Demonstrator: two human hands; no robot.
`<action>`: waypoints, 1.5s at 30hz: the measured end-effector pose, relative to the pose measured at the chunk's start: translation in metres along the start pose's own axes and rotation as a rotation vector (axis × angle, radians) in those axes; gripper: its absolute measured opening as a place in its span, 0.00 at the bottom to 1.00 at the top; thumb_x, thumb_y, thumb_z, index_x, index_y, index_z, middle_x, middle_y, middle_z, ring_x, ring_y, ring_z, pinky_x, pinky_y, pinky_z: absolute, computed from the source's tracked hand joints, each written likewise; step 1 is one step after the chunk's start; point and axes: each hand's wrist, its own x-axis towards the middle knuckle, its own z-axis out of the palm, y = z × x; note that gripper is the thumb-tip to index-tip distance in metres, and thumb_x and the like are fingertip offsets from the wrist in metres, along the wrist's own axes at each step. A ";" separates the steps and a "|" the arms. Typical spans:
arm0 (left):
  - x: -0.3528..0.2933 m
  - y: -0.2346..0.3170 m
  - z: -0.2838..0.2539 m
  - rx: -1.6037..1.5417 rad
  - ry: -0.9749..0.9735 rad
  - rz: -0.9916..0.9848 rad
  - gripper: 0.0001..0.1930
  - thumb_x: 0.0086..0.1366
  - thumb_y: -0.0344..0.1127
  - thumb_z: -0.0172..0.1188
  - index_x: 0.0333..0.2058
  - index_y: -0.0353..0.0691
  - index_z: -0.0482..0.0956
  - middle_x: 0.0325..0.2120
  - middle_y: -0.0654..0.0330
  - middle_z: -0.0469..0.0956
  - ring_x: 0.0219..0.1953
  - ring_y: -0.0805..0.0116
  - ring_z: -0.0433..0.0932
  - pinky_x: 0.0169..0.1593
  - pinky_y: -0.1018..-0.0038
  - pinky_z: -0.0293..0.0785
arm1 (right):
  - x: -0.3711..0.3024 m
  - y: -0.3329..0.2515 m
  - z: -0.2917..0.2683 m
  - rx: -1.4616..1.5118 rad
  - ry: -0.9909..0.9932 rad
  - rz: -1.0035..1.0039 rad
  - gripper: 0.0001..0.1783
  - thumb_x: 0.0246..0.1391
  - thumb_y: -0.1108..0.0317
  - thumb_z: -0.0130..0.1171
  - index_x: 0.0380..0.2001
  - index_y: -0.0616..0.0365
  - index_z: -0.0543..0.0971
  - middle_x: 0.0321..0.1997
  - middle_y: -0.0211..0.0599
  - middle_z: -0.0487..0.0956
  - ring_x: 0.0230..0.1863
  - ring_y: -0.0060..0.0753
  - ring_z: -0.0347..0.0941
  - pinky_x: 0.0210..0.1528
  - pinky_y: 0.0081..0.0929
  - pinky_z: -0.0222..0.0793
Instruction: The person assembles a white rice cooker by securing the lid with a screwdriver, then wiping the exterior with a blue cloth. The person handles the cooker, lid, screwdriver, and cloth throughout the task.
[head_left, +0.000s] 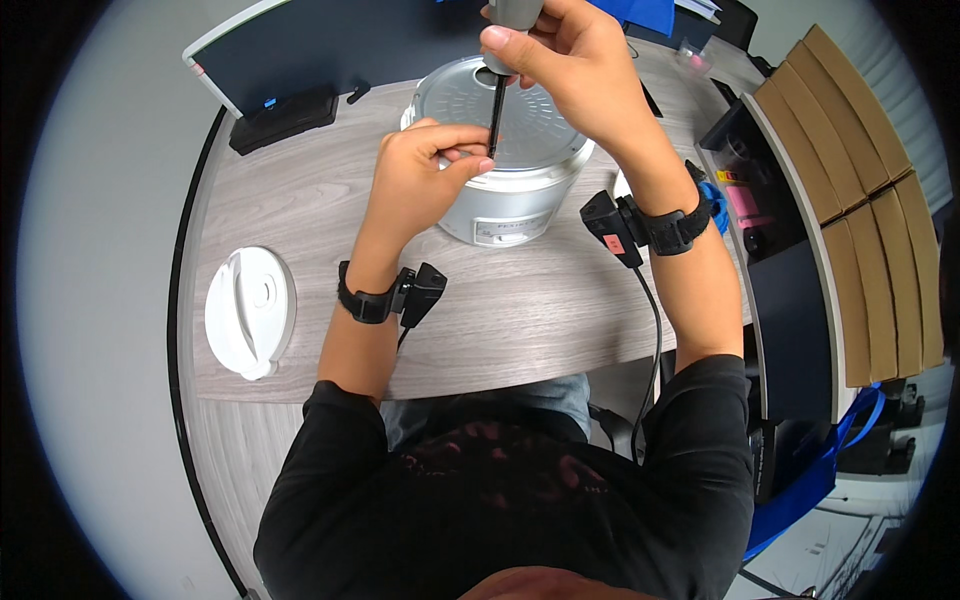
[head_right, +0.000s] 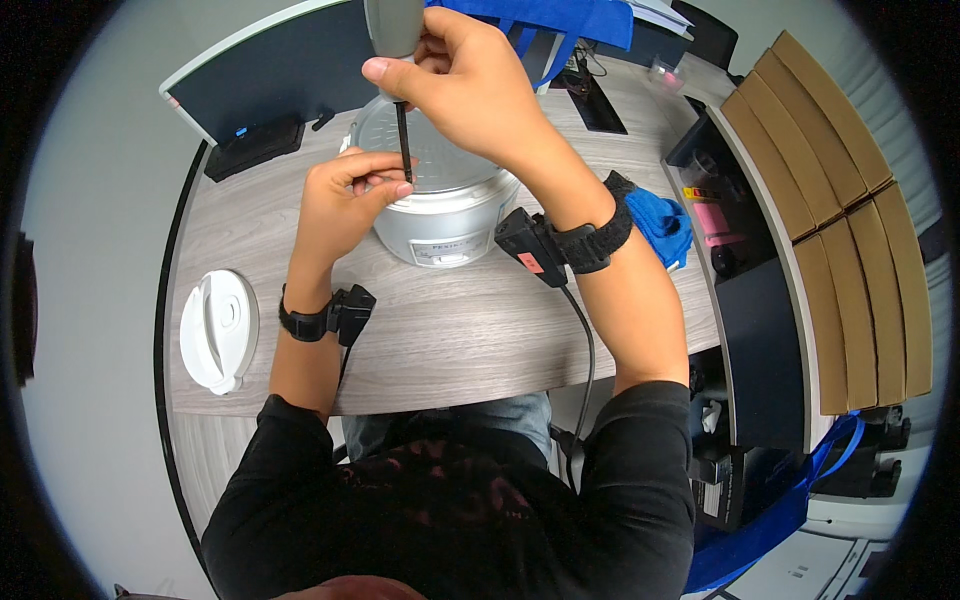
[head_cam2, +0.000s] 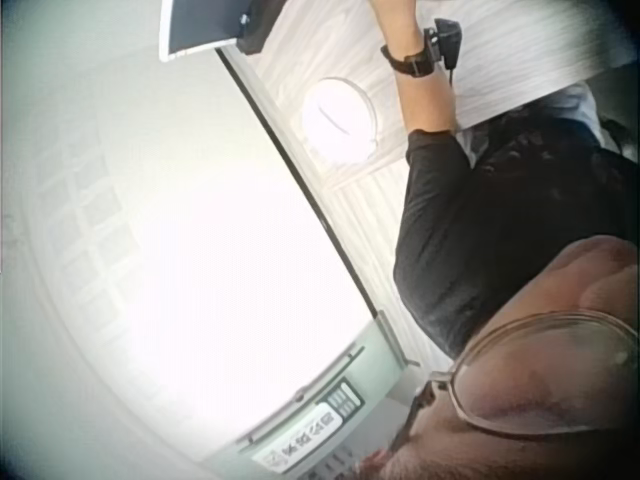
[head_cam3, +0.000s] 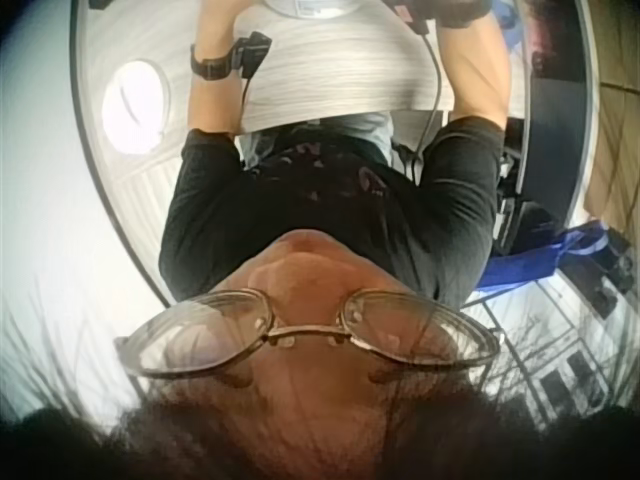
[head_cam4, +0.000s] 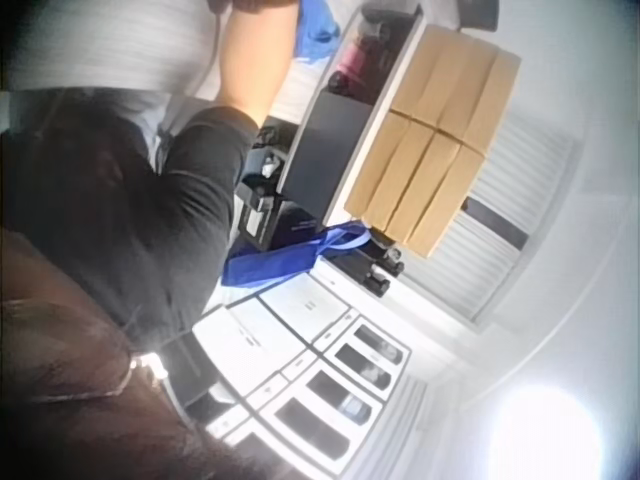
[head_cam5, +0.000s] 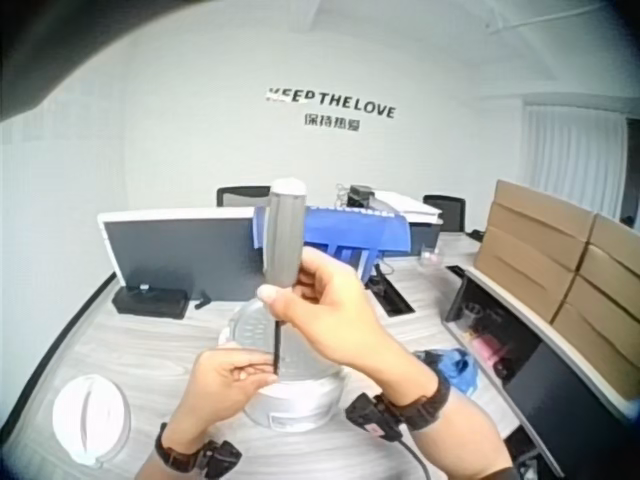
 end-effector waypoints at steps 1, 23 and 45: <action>0.000 0.001 0.000 0.005 -0.002 0.008 0.14 0.52 0.25 0.72 0.40 0.40 0.89 0.27 0.62 0.86 0.28 0.76 0.75 0.36 0.76 0.75 | -0.001 -0.001 0.000 -0.002 -0.001 0.000 0.17 0.60 0.75 0.65 0.51 0.65 0.76 0.38 0.25 0.78 0.37 0.13 0.74 0.39 0.15 0.73; 0.000 0.003 0.005 -0.026 0.043 0.053 0.10 0.60 0.34 0.70 0.39 0.38 0.87 0.25 0.65 0.85 0.27 0.75 0.73 0.35 0.76 0.71 | -0.006 -0.008 0.009 -0.342 0.102 -0.053 0.21 0.53 0.70 0.72 0.47 0.63 0.76 0.34 0.22 0.75 0.27 0.08 0.62 0.28 0.11 0.60; -0.001 -0.010 0.014 -0.121 0.081 0.041 0.08 0.64 0.39 0.67 0.36 0.42 0.87 0.24 0.65 0.82 0.28 0.72 0.73 0.36 0.74 0.71 | -0.009 0.006 0.008 -0.386 0.040 -0.103 0.19 0.48 0.63 0.77 0.35 0.62 0.79 0.28 0.27 0.77 0.34 0.19 0.76 0.36 0.23 0.75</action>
